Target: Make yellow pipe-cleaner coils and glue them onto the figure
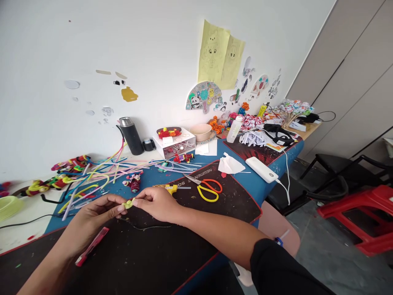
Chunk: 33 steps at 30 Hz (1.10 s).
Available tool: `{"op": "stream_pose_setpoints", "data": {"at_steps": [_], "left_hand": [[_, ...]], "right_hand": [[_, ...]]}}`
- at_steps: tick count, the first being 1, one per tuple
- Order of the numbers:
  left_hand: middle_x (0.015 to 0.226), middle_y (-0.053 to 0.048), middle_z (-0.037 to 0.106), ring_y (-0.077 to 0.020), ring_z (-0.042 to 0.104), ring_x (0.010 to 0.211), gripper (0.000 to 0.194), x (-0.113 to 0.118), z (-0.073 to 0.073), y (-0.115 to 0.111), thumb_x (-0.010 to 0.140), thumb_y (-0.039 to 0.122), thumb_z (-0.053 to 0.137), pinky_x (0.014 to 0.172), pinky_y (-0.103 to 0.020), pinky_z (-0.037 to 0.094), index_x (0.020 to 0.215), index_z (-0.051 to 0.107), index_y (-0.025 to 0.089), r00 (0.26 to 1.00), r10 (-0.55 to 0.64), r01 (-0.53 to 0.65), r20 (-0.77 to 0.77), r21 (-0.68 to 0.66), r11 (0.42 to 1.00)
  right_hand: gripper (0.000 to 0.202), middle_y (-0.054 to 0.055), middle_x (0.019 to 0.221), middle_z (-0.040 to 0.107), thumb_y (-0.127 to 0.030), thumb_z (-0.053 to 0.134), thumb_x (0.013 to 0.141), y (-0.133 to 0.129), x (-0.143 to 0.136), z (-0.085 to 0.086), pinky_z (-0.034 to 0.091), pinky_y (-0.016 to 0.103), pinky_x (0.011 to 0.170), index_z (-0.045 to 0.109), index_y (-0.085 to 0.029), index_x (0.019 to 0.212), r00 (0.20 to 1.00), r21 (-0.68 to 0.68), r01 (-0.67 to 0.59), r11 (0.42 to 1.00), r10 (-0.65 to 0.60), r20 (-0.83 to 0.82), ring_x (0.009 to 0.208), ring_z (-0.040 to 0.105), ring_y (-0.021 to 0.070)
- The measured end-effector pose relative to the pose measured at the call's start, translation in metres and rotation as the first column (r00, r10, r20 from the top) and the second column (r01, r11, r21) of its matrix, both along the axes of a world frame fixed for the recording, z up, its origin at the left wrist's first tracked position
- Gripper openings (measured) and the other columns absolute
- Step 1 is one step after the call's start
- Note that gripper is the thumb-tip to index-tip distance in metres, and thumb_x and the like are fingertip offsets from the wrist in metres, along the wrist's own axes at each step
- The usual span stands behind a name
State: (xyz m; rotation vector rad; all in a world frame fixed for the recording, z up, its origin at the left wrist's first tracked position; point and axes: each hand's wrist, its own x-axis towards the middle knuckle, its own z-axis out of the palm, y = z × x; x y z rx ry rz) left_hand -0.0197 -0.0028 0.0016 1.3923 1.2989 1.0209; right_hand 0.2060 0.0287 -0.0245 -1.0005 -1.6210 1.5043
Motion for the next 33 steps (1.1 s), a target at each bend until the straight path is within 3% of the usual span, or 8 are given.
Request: {"op": "stream_pose_setpoints", "data": {"at_steps": [12, 17, 22, 29, 33], "left_hand": [[0.078, -0.005, 0.078, -0.0260, 0.069, 0.078, 0.056, 0.002, 0.004, 0.000, 0.066, 0.079, 0.095, 0.072, -0.035, 0.057, 0.080, 0.085, 0.026, 0.998, -0.026, 0.027, -0.060, 0.004, 1.000], [0.080, -0.005, 0.079, -0.0257, 0.070, 0.078, 0.054, 0.003, 0.003, 0.000, 0.068, 0.077, 0.096, 0.072, -0.034, 0.058, 0.083, 0.086, 0.026, 0.999, -0.017, 0.017, -0.046, 0.007, 1.000], [0.080, -0.005, 0.079, -0.0254, 0.069, 0.078, 0.053, 0.003, 0.002, -0.001, 0.068, 0.076, 0.096, 0.072, -0.034, 0.057, 0.083, 0.086, 0.026, 0.999, -0.018, 0.019, -0.037, 0.012, 1.000], [0.082, -0.005, 0.079, -0.0256, 0.071, 0.078, 0.058, 0.005, 0.004, -0.003, 0.060, 0.075, 0.101, 0.071, -0.035, 0.059, 0.090, 0.086, 0.027, 1.000, -0.012, 0.013, 0.019, -0.053, 0.999], [0.076, -0.004, 0.077, -0.0249, 0.070, 0.075, 0.057, 0.008, 0.008, -0.004, 0.063, 0.077, 0.099, 0.069, -0.035, 0.059, 0.083, 0.084, 0.026, 1.000, -0.023, 0.023, -0.006, -0.036, 0.999]], "right_hand": [[0.021, -0.007, 0.064, 0.059, -0.038, 0.084, 0.100, -0.001, 0.000, -0.007, 0.036, 0.024, 0.056, 0.080, -0.017, 0.103, 0.999, -0.041, 0.003, 0.999, -0.004, -0.039, 0.055, 0.051, 0.0100], [0.035, -0.008, 0.062, 0.057, -0.050, 0.088, 0.094, 0.000, -0.002, -0.012, 0.037, 0.024, 0.052, 0.077, -0.018, 0.103, 0.990, -0.123, -0.027, 0.992, 0.009, -0.143, 0.050, 0.046, 0.0091], [0.048, -0.010, 0.060, 0.054, -0.059, 0.095, 0.084, -0.001, -0.005, -0.010, 0.034, 0.024, 0.050, 0.074, -0.018, 0.099, 0.973, -0.201, -0.049, 0.978, 0.001, -0.233, 0.050, 0.042, 0.0078], [0.053, -0.011, 0.057, 0.051, -0.062, 0.096, 0.080, 0.001, -0.004, -0.008, 0.031, 0.024, 0.048, 0.073, -0.017, 0.095, 0.969, -0.205, -0.040, 0.978, -0.012, -0.246, 0.048, 0.040, 0.0068], [0.055, -0.011, 0.058, 0.051, -0.064, 0.097, 0.077, 0.000, -0.003, -0.005, 0.030, 0.023, 0.048, 0.072, -0.017, 0.094, 0.971, -0.213, -0.037, 0.976, -0.016, -0.240, 0.049, 0.039, 0.0064]]}}
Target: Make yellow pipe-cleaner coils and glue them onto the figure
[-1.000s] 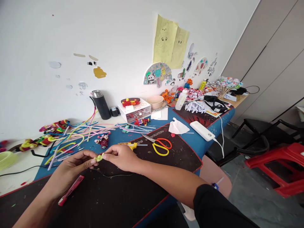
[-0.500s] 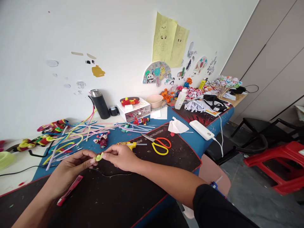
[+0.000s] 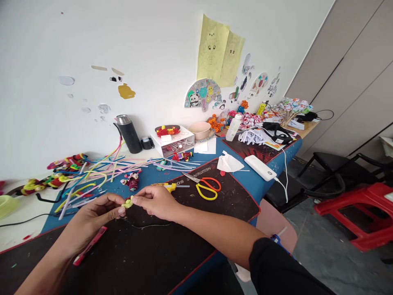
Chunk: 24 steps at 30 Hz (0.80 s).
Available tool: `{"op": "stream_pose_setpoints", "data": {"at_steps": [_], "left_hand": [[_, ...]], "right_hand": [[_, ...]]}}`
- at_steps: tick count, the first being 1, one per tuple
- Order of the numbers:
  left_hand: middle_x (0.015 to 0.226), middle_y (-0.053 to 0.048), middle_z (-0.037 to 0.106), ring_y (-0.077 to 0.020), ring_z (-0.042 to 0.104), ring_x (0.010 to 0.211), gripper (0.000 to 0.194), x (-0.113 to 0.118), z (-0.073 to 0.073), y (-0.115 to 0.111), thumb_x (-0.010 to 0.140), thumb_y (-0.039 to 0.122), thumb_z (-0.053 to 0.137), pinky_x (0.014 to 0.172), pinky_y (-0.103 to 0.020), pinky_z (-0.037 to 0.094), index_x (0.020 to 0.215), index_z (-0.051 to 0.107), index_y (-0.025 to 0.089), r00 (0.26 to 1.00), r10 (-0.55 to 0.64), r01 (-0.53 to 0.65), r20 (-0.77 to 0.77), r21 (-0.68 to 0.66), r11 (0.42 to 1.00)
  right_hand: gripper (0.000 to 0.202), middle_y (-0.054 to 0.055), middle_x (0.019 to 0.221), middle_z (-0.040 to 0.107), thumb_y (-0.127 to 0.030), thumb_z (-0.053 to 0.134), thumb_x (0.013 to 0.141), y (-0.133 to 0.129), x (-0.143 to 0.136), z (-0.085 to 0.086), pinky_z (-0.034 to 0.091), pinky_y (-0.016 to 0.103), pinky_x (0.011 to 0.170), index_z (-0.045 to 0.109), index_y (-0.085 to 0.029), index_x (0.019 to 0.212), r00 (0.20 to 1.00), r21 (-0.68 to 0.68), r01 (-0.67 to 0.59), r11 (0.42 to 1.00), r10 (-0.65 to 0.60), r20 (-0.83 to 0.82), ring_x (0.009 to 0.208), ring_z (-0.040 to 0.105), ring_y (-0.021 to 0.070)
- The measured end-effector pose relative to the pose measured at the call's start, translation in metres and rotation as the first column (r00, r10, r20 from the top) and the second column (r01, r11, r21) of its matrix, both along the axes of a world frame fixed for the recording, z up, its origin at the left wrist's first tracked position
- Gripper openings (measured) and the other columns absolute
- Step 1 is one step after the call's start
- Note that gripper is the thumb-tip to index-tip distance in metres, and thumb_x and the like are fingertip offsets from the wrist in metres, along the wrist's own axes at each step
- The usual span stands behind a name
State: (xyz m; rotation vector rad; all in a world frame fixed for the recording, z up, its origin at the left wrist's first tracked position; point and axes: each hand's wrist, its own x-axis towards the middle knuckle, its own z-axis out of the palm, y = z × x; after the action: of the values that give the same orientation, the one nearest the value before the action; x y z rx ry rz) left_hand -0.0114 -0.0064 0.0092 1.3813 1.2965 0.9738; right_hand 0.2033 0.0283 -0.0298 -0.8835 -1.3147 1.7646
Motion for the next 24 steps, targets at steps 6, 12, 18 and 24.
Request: {"op": "stream_pose_setpoints", "data": {"at_steps": [6, 12, 18, 24], "left_hand": [[0.076, -0.006, 0.078, -0.0255, 0.070, 0.073, 0.059, 0.001, 0.003, 0.000, 0.063, 0.079, 0.097, 0.068, -0.035, 0.059, 0.082, 0.083, 0.025, 0.999, 0.017, -0.015, -0.029, 0.048, 0.999], [0.080, -0.006, 0.079, -0.0260, 0.073, 0.078, 0.054, -0.006, -0.008, 0.002, 0.067, 0.073, 0.099, 0.071, -0.034, 0.061, 0.086, 0.083, 0.025, 1.000, 0.020, -0.020, 0.000, 0.050, 0.999], [0.099, -0.008, 0.086, -0.0320, 0.080, 0.090, 0.064, -0.031, -0.017, 0.008, 0.078, 0.082, 0.085, 0.079, -0.039, 0.066, 0.112, 0.081, 0.027, 0.982, 0.172, -0.161, -0.074, 0.140, 0.977], [0.104, -0.008, 0.090, -0.0406, 0.083, 0.107, 0.061, -0.039, -0.003, 0.031, 0.075, 0.081, 0.081, 0.095, -0.049, 0.065, 0.107, 0.082, 0.029, 0.877, 0.275, -0.231, -0.393, 0.158, 0.960]], "right_hand": [[0.060, -0.012, 0.055, 0.051, -0.067, 0.098, 0.073, -0.004, 0.001, 0.007, 0.029, 0.024, 0.048, 0.071, -0.018, 0.095, 0.998, -0.028, -0.030, 0.999, 0.029, -0.048, 0.046, 0.039, 0.0064], [0.060, -0.013, 0.054, 0.051, -0.064, 0.101, 0.071, -0.005, -0.003, 0.006, 0.025, 0.024, 0.047, 0.070, -0.018, 0.095, 0.994, -0.067, -0.045, 0.997, 0.038, -0.101, 0.045, 0.036, 0.0059], [0.058, -0.012, 0.052, 0.047, -0.063, 0.101, 0.071, -0.008, 0.005, 0.021, 0.021, 0.026, 0.048, 0.068, -0.019, 0.088, 0.991, -0.102, -0.038, 0.994, 0.024, -0.132, 0.046, 0.032, 0.0059], [0.064, -0.012, 0.052, 0.042, -0.071, 0.101, 0.065, -0.021, 0.034, 0.036, 0.018, 0.026, 0.047, 0.066, -0.021, 0.083, 0.986, -0.108, -0.022, 0.994, 0.004, -0.170, 0.047, 0.028, 0.0066]]}}
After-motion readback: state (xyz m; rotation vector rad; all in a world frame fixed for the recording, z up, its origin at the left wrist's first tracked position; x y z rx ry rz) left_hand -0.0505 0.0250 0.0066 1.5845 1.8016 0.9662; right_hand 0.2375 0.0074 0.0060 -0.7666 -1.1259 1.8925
